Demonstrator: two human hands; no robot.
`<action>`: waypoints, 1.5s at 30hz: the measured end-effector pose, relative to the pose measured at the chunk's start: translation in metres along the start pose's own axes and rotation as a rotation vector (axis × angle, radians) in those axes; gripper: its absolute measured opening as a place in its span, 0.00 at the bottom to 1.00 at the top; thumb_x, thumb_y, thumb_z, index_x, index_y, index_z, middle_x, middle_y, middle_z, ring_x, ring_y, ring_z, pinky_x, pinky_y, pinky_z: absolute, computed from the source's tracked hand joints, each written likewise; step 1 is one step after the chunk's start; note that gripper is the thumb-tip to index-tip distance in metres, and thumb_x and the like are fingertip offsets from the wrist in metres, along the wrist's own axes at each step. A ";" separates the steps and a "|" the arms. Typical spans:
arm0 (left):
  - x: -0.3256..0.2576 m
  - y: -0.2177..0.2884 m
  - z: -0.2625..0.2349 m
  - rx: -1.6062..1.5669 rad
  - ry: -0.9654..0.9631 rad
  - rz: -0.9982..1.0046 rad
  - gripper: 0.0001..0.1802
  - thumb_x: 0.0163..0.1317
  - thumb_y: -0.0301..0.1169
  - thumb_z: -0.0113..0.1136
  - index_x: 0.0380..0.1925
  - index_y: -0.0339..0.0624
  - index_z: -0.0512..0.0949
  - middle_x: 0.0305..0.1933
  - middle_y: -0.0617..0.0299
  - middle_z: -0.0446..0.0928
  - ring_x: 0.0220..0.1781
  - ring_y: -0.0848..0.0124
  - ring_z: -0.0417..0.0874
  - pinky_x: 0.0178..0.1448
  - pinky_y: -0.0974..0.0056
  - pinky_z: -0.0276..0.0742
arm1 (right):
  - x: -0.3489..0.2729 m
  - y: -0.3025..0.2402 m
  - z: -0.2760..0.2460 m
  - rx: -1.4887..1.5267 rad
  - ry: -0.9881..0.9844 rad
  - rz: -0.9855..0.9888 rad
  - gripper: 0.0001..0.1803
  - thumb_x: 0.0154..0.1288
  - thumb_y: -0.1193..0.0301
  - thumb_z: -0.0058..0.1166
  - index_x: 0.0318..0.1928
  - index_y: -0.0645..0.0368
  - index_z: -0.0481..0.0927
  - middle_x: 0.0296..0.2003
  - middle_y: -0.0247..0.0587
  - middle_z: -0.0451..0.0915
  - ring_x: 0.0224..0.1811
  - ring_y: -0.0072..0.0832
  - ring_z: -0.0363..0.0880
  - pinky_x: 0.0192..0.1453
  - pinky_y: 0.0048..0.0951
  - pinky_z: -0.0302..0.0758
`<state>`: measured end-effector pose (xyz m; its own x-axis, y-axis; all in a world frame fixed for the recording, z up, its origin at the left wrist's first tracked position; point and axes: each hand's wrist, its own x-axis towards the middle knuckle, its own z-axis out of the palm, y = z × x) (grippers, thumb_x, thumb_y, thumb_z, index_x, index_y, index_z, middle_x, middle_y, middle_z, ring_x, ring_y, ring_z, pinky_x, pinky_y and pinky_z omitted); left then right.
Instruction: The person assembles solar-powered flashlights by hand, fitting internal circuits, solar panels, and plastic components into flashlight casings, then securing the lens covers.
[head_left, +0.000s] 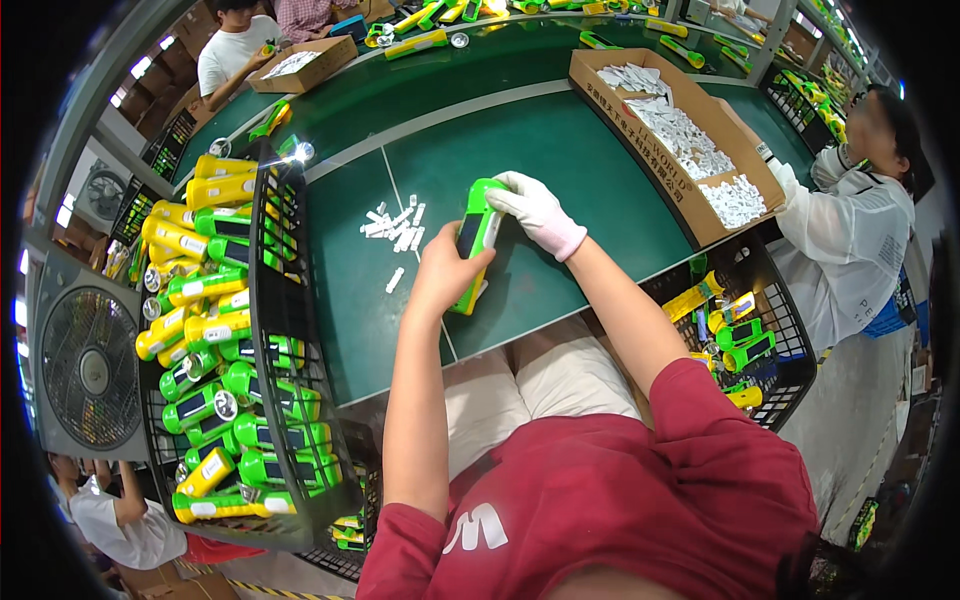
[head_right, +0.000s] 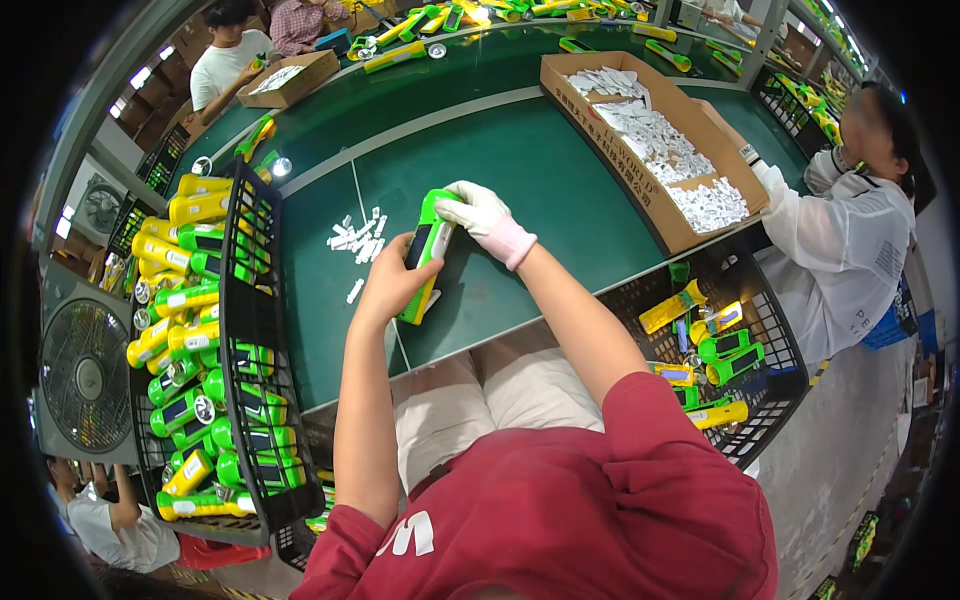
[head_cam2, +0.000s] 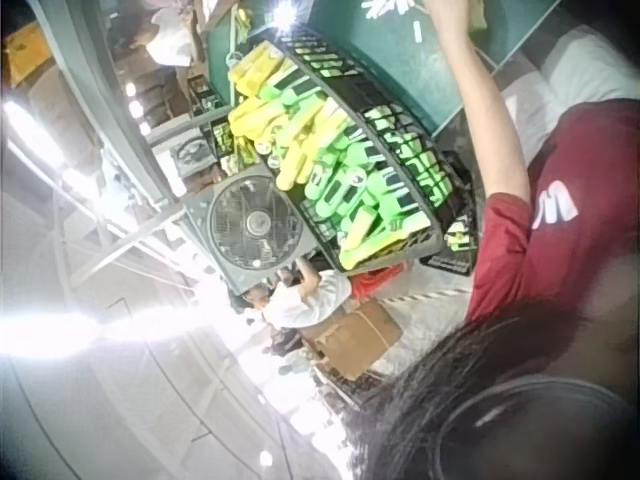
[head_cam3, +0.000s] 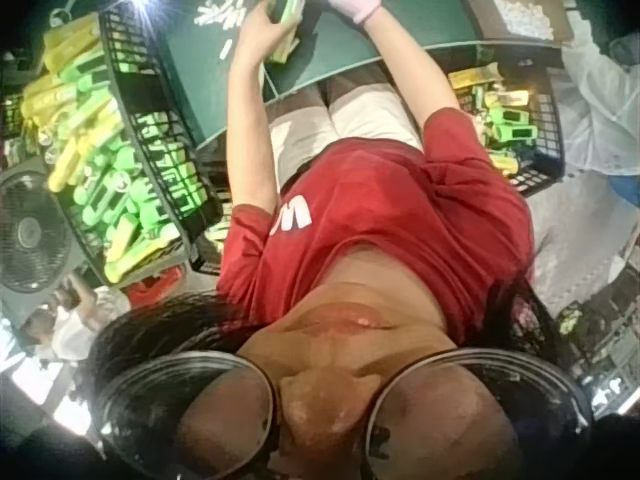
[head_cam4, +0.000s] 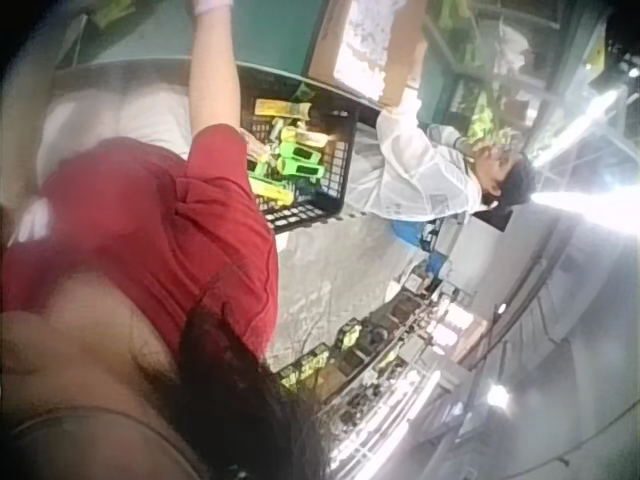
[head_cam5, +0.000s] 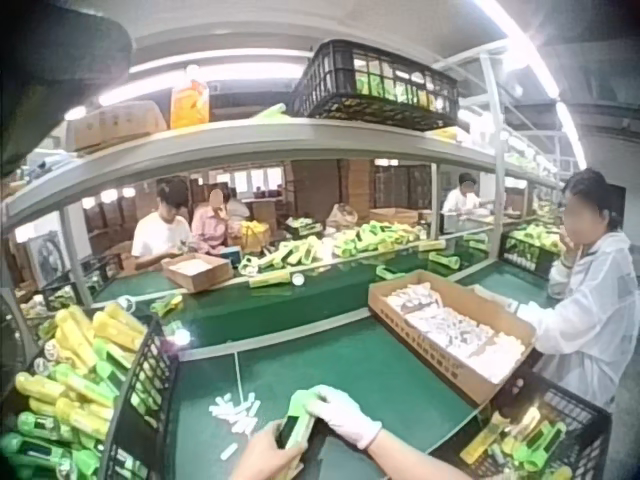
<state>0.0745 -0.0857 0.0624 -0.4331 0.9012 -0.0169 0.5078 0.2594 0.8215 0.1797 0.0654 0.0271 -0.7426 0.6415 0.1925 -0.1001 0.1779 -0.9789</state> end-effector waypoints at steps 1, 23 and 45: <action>-0.012 -0.002 -0.001 -0.074 -0.043 0.010 0.34 0.48 0.36 0.65 0.53 0.27 0.67 0.46 0.46 0.77 0.46 0.64 0.79 0.50 0.65 0.72 | -0.009 -0.003 0.003 0.125 -0.007 0.026 0.15 0.60 0.67 0.53 0.42 0.65 0.76 0.36 0.35 0.78 0.39 0.18 0.73 0.46 0.21 0.70; -0.037 -0.026 0.030 -0.209 0.176 0.069 0.31 0.53 0.37 0.62 0.54 0.28 0.68 0.49 0.50 0.75 0.50 0.67 0.76 0.55 0.67 0.67 | -0.033 0.021 0.042 -0.071 0.430 -0.079 0.23 0.53 0.60 0.61 0.41 0.64 0.72 0.34 0.39 0.78 0.35 0.24 0.77 0.39 0.26 0.75; -0.022 -0.006 0.028 -0.857 0.142 -0.053 0.23 0.63 0.35 0.50 0.53 0.29 0.67 0.47 0.54 0.74 0.46 0.67 0.77 0.52 0.65 0.73 | -0.037 0.018 0.029 0.945 0.019 0.084 0.17 0.67 0.65 0.46 0.52 0.59 0.68 0.38 0.36 0.74 0.38 0.23 0.74 0.44 0.27 0.74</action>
<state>0.1011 -0.0974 0.0418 -0.5580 0.8288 -0.0427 -0.2269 -0.1028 0.9685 0.1866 0.0234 0.0000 -0.7619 0.6379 0.1119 -0.5475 -0.5420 -0.6376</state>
